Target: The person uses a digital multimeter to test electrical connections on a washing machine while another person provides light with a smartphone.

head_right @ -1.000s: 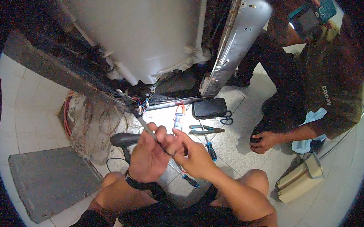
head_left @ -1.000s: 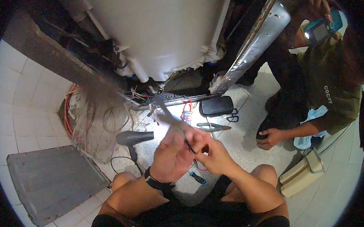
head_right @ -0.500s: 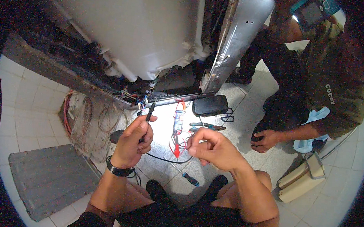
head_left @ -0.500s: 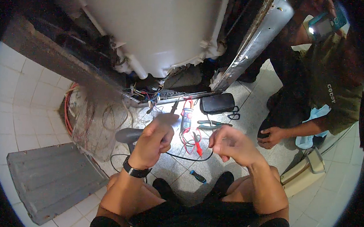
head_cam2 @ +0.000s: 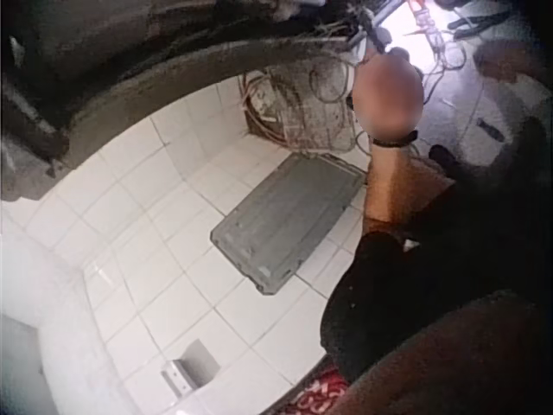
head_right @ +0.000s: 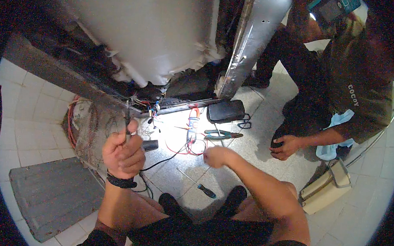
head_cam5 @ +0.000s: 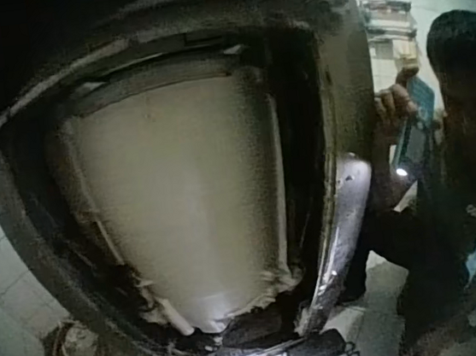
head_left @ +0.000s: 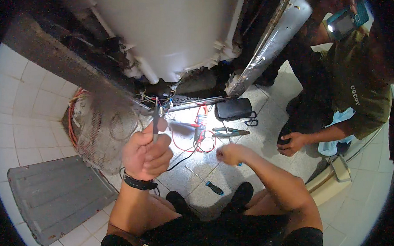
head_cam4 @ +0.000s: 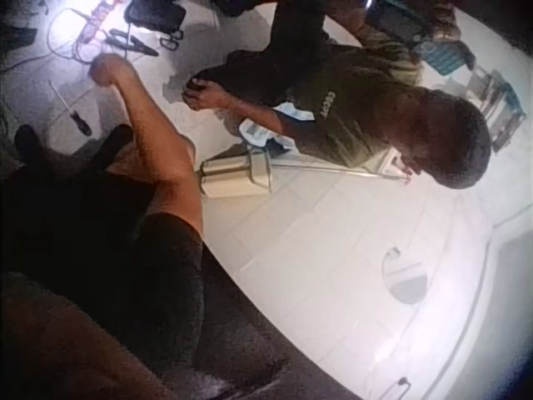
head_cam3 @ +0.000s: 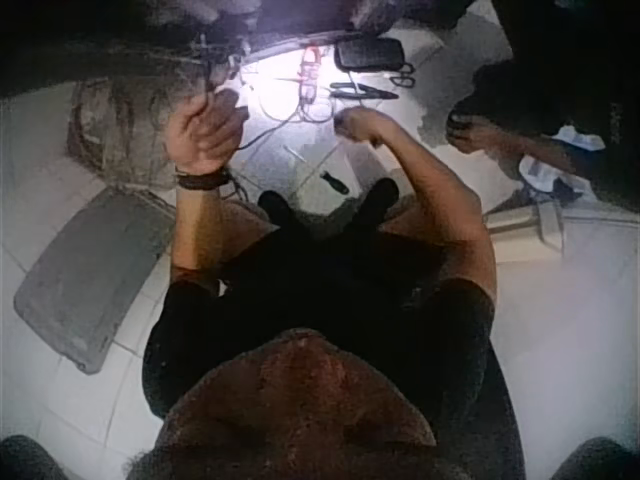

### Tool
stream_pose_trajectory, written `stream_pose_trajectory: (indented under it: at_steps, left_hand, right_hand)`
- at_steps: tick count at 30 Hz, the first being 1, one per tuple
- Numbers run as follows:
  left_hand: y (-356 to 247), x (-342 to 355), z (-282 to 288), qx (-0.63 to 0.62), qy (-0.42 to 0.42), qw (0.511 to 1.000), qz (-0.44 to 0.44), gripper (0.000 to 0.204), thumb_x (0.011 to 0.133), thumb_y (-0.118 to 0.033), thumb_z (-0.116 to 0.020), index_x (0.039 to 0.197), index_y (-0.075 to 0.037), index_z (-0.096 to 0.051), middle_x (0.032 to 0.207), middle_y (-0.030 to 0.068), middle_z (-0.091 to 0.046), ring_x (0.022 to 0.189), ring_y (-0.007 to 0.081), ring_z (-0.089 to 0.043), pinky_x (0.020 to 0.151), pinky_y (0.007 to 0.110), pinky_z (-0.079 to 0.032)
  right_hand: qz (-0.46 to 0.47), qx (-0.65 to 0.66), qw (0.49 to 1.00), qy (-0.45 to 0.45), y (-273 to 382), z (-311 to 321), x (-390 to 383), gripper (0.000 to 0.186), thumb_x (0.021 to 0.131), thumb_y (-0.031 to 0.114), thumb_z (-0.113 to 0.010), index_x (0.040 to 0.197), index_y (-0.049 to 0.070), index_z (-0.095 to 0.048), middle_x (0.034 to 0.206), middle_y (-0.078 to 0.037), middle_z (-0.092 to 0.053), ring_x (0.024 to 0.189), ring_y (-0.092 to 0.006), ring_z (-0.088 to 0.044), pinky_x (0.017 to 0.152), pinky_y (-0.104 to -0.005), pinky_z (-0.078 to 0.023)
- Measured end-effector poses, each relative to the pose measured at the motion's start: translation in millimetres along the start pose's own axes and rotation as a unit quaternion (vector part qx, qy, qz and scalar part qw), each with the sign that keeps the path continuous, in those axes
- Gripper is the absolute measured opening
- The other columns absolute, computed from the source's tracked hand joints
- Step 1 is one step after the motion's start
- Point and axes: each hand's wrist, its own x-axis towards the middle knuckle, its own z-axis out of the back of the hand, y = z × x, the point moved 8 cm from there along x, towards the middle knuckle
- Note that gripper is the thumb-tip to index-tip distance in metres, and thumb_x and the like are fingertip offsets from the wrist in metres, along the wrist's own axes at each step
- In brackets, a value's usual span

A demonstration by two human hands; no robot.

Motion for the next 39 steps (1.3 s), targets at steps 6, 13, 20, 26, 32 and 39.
stream_pose_trajectory:
  at_steps: [6,13,20,26,32,39]
  left_hand:
    - [7.1,-37.9,-56.1,-0.057,0.289,0.953,0.072,0.019,0.1,-0.016,-0.042,0.114,-0.003,-0.045,0.059,0.0077,-0.053,0.042,0.0174,-0.047,0.036,0.028,-0.04]
    - [-4.0,-72.6,-79.5,-0.127,0.358,0.925,-0.008,0.02,0.104,-0.022,-0.034,0.111,-0.005,-0.042,0.069,0.0131,-0.062,0.051,0.0212,-0.062,0.043,0.033,-0.053]
    - [-34.5,-65.3,-9.3,-0.038,0.169,0.977,-0.123,0.027,0.104,-0.03,-0.028,0.116,-0.012,-0.044,0.059,-0.0022,-0.046,0.041,0.0082,-0.045,0.036,0.022,-0.035]
    - [-80.0,-74.0,-69.0,-0.149,0.42,0.886,-0.132,0.026,0.104,-0.028,-0.034,0.12,-0.009,-0.038,0.062,0.0093,-0.054,0.045,0.0186,-0.055,0.038,0.03,-0.044]
    - [-141.5,-150.0,-131.2,-0.097,0.496,0.83,-0.237,0.018,0.1,-0.017,-0.041,0.115,-0.008,-0.041,0.063,0.0133,-0.052,0.045,0.025,-0.054,0.036,0.037,-0.045]
    - [-136.5,-168.8,-147.3,0.112,0.295,0.852,-0.418,0.013,0.098,-0.018,-0.05,0.102,-0.005,-0.047,0.063,0.0103,-0.047,0.044,0.011,-0.045,0.034,0.024,-0.029]
  right_hand:
    - [-0.09,-0.024,0.934,-0.345,-56.4,53.6,134.3,0.025,0.091,0.025,-0.054,0.109,0.01,-0.063,0.113,-0.02,-0.06,0.101,-0.037,-0.062,0.086,-0.0451,-0.053]
    - [-0.186,0.185,0.813,-0.52,-45.6,39.3,165.5,0.062,0.085,0.03,-0.065,0.138,0.006,-0.043,0.142,-0.024,-0.039,0.126,-0.0401,-0.044,0.102,-0.0453,-0.041]
    - [0.062,0.269,0.929,-0.246,-38.1,91.1,92.7,0.017,0.087,0.023,-0.068,0.097,0.009,-0.069,0.088,-0.006,-0.068,0.08,-0.0188,-0.064,0.074,-0.0339,-0.052]
    - [0.1,0.387,0.855,-0.331,-52.3,201.4,-132.7,0.008,0.084,0.011,-0.068,0.087,0.004,-0.065,0.083,-0.002,-0.061,0.077,-0.0114,-0.057,0.07,-0.0264,-0.047]
    - [0.404,0.546,0.557,-0.477,-6.6,211.5,-304.1,0.013,0.091,0.016,-0.064,0.099,0.01,-0.055,0.099,-0.004,-0.045,0.086,-0.0169,-0.046,0.073,-0.0291,-0.041]
    - [0.392,0.629,0.508,-0.439,0.7,179.1,-294.5,0.034,0.099,0.013,-0.053,0.127,0.001,-0.037,0.072,-0.009,-0.052,0.047,-0.0176,-0.053,0.036,-0.0247,-0.046]
